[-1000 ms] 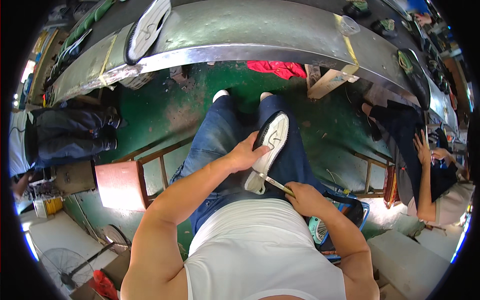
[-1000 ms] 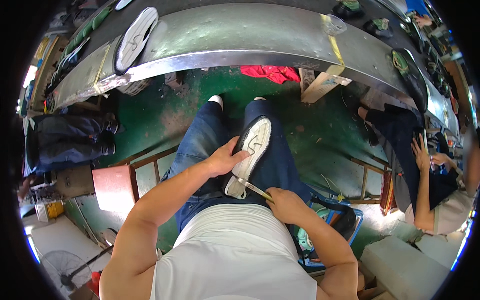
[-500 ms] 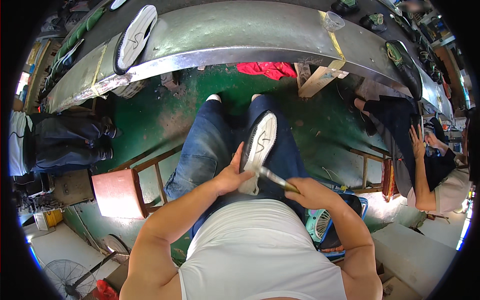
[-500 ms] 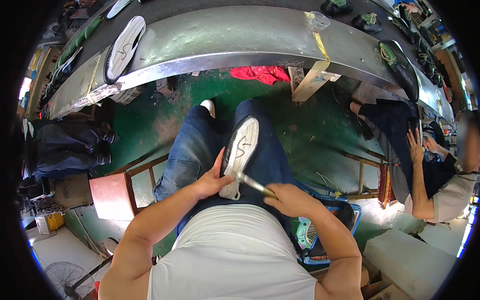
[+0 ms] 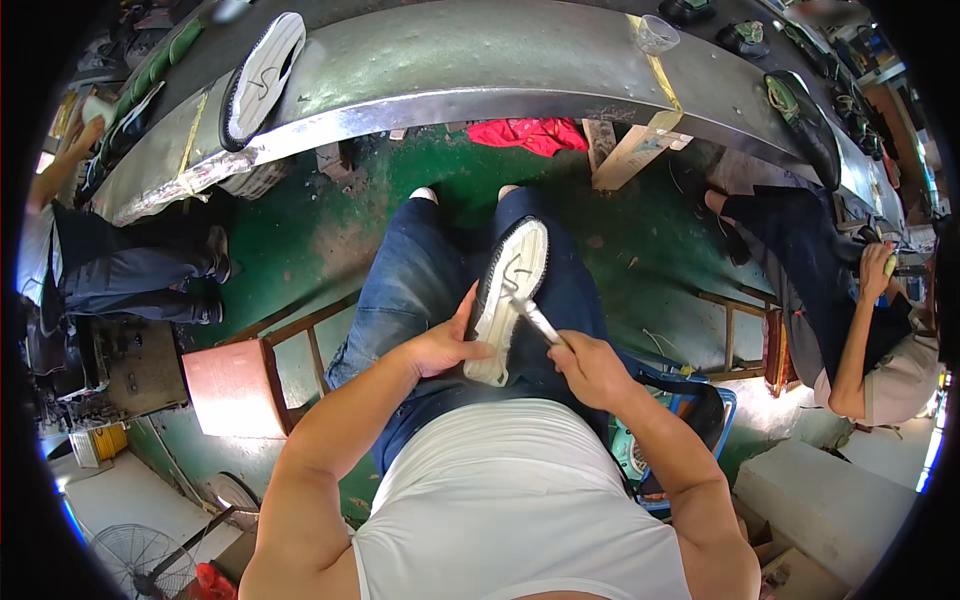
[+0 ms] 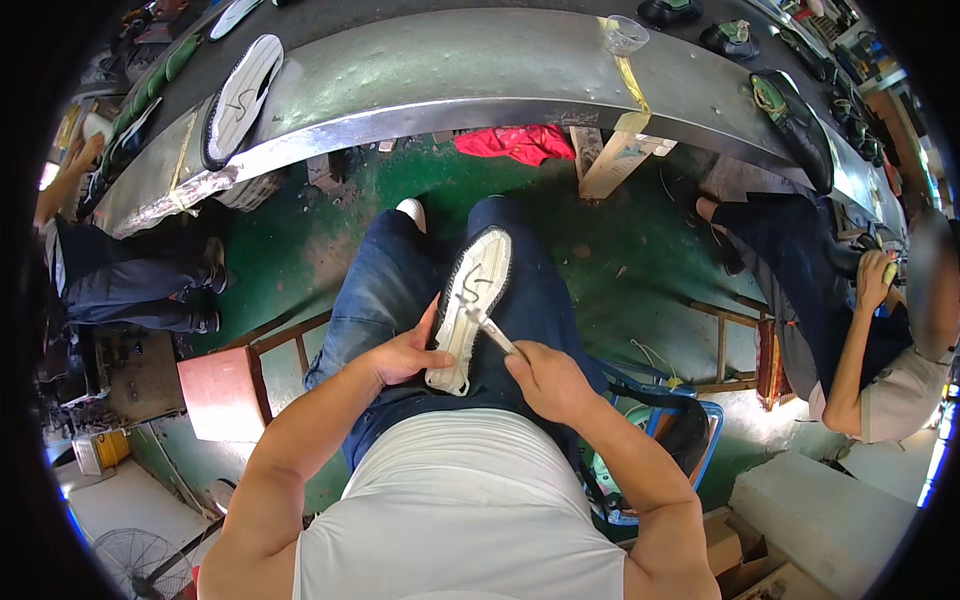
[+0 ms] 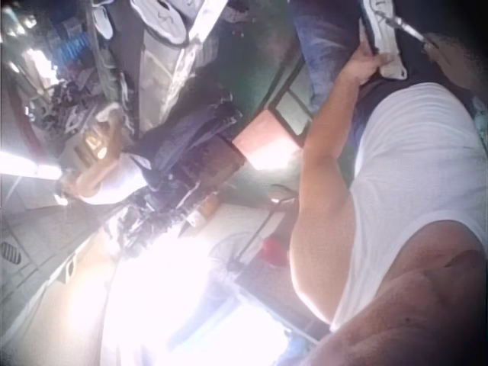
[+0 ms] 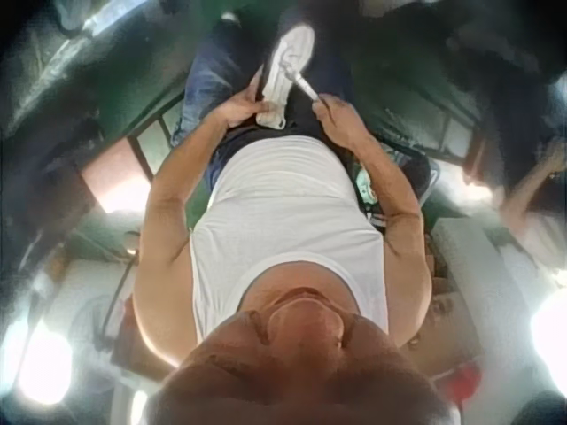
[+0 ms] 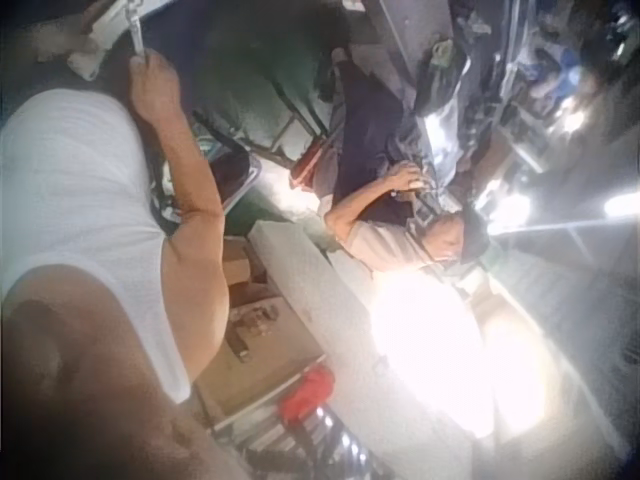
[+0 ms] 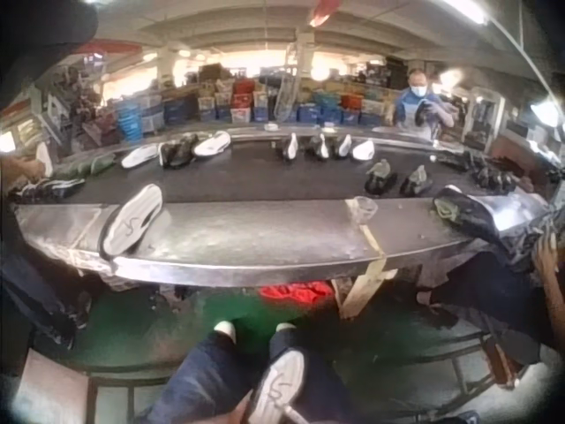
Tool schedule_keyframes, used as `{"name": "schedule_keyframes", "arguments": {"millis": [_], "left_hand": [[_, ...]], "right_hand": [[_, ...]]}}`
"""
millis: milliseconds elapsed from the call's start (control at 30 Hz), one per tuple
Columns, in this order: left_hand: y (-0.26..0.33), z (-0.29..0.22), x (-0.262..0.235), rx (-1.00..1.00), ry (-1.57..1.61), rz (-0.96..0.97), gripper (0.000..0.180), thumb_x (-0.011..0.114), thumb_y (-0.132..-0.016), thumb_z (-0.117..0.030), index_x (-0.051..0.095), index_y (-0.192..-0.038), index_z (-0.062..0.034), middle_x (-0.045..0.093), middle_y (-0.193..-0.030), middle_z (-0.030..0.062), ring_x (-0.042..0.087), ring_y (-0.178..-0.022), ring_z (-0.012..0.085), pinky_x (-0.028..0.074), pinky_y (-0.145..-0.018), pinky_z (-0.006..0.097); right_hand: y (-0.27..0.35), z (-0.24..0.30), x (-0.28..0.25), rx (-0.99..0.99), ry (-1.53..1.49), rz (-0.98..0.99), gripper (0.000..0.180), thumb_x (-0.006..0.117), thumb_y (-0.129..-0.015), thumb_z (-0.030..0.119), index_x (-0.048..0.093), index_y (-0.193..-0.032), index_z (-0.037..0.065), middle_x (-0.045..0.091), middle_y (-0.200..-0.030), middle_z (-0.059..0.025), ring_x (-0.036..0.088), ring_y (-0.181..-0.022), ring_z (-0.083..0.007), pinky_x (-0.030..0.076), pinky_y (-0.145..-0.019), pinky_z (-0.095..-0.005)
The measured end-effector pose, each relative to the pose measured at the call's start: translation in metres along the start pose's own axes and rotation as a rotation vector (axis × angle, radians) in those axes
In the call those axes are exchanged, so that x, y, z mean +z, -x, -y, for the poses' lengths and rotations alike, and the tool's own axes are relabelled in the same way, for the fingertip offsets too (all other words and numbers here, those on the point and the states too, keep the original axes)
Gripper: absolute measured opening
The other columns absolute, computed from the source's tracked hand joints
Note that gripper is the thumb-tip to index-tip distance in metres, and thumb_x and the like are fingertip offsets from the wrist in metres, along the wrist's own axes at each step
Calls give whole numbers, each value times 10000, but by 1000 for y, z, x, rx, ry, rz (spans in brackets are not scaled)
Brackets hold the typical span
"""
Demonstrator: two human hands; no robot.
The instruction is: The recorder is assembling shoes on a production line using pliers to manipulate the materials.
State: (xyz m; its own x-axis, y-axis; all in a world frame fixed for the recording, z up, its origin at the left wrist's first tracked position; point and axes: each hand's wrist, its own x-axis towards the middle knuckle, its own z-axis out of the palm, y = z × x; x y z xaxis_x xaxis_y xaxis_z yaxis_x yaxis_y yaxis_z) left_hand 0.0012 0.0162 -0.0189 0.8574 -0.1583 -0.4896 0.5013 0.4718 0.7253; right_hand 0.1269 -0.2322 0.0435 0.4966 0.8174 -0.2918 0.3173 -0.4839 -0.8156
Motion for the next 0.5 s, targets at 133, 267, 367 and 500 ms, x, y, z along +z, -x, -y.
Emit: {"name": "schedule_keyframes", "arguments": {"millis": [133, 267, 367, 500], "left_hand": [[2, -2, 1, -51, -14, 33, 1298, 807, -761, -3, -175, -1589, -192, 210, -1616, 95, 256, -1454, 213, 204, -1194, 353], [0, 3, -5, -47, 56, 67, 1320, 812, -733, 18, -167, -1591, -192, 212, -1616, 93, 252, -1456, 209, 193, -1193, 346], [-1, 2, -7, -35, 36, 64, 1294, 800, -731, 9, -145, -1596, -170, 238, -1602, 104, 271, -1447, 207, 206, -1188, 341], [1, -2, -8, 45, -39, 0, 1153, 764, -803, -18, -57, -1608, -110, 321, -1574, 114, 352, -1409, 211, 268, -1168, 352]], "right_hand": [[3, -2, 7, 135, 232, 160, 337, 503, -1015, 288, 611, -1113, -16, 665, -980, -255, 638, -886, -462, 505, -782, -500], [21, 5, -1, -90, -38, 19, 334, 522, -1000, 314, 626, -1041, -1, 669, -965, -243, 644, -891, -442, 503, -778, -514], [10, 5, 1, 21, 184, 150, 322, 523, -997, 314, 626, -1023, 10, 670, -965, -236, 644, -884, -434, 502, -765, -511], [9, -13, 2, 54, -61, 109, 337, 484, -1027, 299, 622, -1034, -8, 678, -858, -180, 665, -770, -335, 516, -708, -419]]}}
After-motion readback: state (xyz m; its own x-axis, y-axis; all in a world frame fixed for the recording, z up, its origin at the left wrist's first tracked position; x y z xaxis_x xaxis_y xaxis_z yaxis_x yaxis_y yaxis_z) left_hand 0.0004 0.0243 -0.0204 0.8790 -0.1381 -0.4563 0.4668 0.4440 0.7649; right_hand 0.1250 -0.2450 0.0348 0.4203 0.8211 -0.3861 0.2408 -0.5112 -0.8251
